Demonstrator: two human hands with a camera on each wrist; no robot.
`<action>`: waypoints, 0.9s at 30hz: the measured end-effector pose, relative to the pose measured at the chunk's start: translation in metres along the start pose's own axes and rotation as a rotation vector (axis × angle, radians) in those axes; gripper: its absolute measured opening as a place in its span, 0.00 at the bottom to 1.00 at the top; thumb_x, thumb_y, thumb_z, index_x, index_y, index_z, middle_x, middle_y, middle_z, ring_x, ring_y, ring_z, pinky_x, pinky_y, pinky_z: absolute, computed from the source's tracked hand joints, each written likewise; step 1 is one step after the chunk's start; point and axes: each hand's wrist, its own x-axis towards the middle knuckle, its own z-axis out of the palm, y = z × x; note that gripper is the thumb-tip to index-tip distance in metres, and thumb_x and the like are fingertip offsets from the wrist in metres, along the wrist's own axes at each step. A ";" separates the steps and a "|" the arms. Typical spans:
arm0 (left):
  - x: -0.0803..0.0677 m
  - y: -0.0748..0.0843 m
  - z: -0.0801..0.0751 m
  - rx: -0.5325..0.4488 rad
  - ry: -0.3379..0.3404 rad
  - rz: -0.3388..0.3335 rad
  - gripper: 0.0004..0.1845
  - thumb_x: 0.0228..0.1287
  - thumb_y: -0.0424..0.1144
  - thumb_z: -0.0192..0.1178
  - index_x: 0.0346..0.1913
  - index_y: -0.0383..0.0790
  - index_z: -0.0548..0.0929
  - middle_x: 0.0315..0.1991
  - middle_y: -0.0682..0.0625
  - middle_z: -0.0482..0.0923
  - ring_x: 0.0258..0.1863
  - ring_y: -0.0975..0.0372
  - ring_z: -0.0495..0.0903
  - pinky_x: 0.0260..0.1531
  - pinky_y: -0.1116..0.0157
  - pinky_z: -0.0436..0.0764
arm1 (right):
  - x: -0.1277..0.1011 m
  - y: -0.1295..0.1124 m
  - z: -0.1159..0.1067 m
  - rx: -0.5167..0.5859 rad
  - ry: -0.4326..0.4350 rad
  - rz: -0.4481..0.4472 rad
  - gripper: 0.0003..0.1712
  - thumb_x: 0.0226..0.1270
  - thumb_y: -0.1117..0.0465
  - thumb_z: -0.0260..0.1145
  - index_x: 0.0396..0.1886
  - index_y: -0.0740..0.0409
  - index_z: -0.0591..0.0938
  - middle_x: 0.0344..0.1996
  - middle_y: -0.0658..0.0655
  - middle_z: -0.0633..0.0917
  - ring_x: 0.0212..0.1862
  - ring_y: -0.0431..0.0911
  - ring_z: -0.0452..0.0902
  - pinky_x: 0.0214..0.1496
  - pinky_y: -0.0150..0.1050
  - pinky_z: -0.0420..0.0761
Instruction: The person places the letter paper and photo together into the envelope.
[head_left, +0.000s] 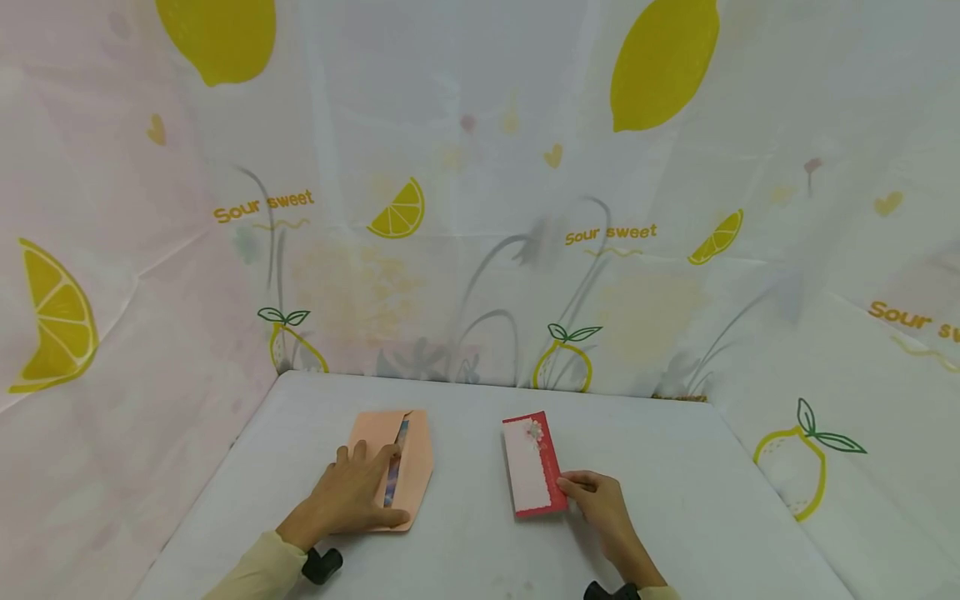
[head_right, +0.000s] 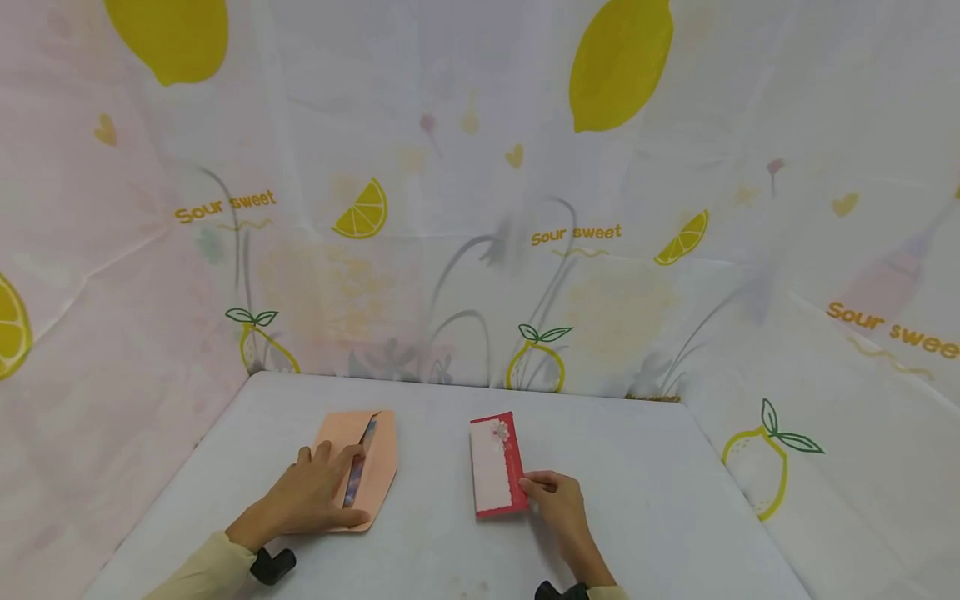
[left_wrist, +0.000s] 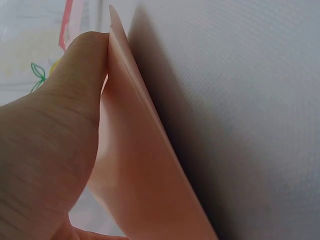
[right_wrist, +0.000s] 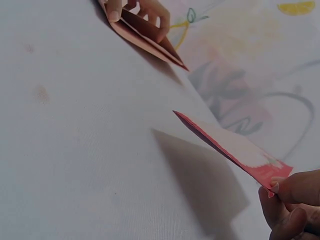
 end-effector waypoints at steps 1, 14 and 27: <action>0.000 0.000 0.000 0.000 -0.001 -0.001 0.53 0.39 0.77 0.72 0.67 0.52 0.74 0.47 0.41 0.71 0.40 0.44 0.70 0.37 0.44 0.75 | 0.000 -0.001 0.002 0.001 -0.005 -0.001 0.20 0.66 0.53 0.75 0.47 0.65 0.87 0.32 0.53 0.84 0.32 0.45 0.70 0.28 0.35 0.68; 0.000 0.000 0.002 0.009 0.003 -0.004 0.53 0.39 0.78 0.72 0.68 0.53 0.73 0.47 0.41 0.71 0.40 0.44 0.71 0.36 0.44 0.75 | 0.000 -0.005 0.023 -0.001 -0.046 -0.029 0.19 0.66 0.53 0.75 0.46 0.64 0.87 0.33 0.52 0.84 0.34 0.45 0.72 0.31 0.36 0.70; 0.001 -0.001 0.003 0.017 0.008 -0.004 0.53 0.39 0.78 0.72 0.67 0.53 0.73 0.47 0.41 0.70 0.40 0.45 0.70 0.36 0.44 0.76 | 0.000 -0.009 0.044 0.002 -0.095 -0.055 0.18 0.67 0.53 0.75 0.46 0.63 0.88 0.34 0.52 0.85 0.35 0.45 0.73 0.32 0.37 0.71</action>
